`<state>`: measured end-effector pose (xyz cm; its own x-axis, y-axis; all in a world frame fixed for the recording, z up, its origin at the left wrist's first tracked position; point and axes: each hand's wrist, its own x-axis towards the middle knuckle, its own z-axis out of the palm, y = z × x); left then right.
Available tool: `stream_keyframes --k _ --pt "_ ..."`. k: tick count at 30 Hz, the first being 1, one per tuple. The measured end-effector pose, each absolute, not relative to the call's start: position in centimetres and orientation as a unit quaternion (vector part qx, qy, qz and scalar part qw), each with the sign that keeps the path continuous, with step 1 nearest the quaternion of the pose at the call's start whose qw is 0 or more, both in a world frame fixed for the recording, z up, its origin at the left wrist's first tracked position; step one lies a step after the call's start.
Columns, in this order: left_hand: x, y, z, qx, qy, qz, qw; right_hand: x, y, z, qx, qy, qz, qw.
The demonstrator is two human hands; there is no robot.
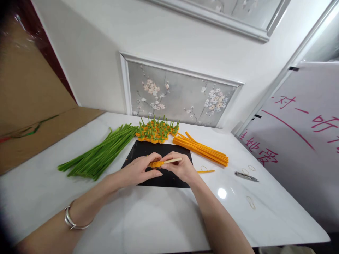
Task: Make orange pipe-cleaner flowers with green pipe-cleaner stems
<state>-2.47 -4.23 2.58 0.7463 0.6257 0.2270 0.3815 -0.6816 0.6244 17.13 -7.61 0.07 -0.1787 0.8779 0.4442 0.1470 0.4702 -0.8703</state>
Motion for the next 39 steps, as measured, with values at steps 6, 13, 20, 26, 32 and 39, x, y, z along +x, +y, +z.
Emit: stream_keyframes --k 6,13,20,26,32,39 --pt "-1.9 -4.6 2.4 0.85 0.269 0.266 0.366 17.3 -7.7 0.2 -0.385 -0.682 0.357 0.509" --pt "-2.3 -4.9 3.4 0.845 0.23 0.243 0.417 17.7 -7.7 0.0 -0.459 -0.71 0.203 0.495" --pt "-2.2 -4.4 3.0 0.799 0.281 0.338 0.41 17.5 -8.4 0.6 -0.464 -0.788 0.116 0.388" --pt "-2.6 -4.0 2.6 0.825 0.341 0.346 0.288 17.5 -9.0 1.0 -0.441 -0.829 0.088 0.332" --pt "-3.0 -3.4 2.0 0.867 0.373 0.301 0.139 17.6 -9.8 1.6 -0.452 -0.85 -0.021 0.271" --pt "-2.7 -3.4 1.6 0.896 0.364 0.251 0.049 17.2 -9.9 2.6 -0.434 -0.822 -0.178 0.323"
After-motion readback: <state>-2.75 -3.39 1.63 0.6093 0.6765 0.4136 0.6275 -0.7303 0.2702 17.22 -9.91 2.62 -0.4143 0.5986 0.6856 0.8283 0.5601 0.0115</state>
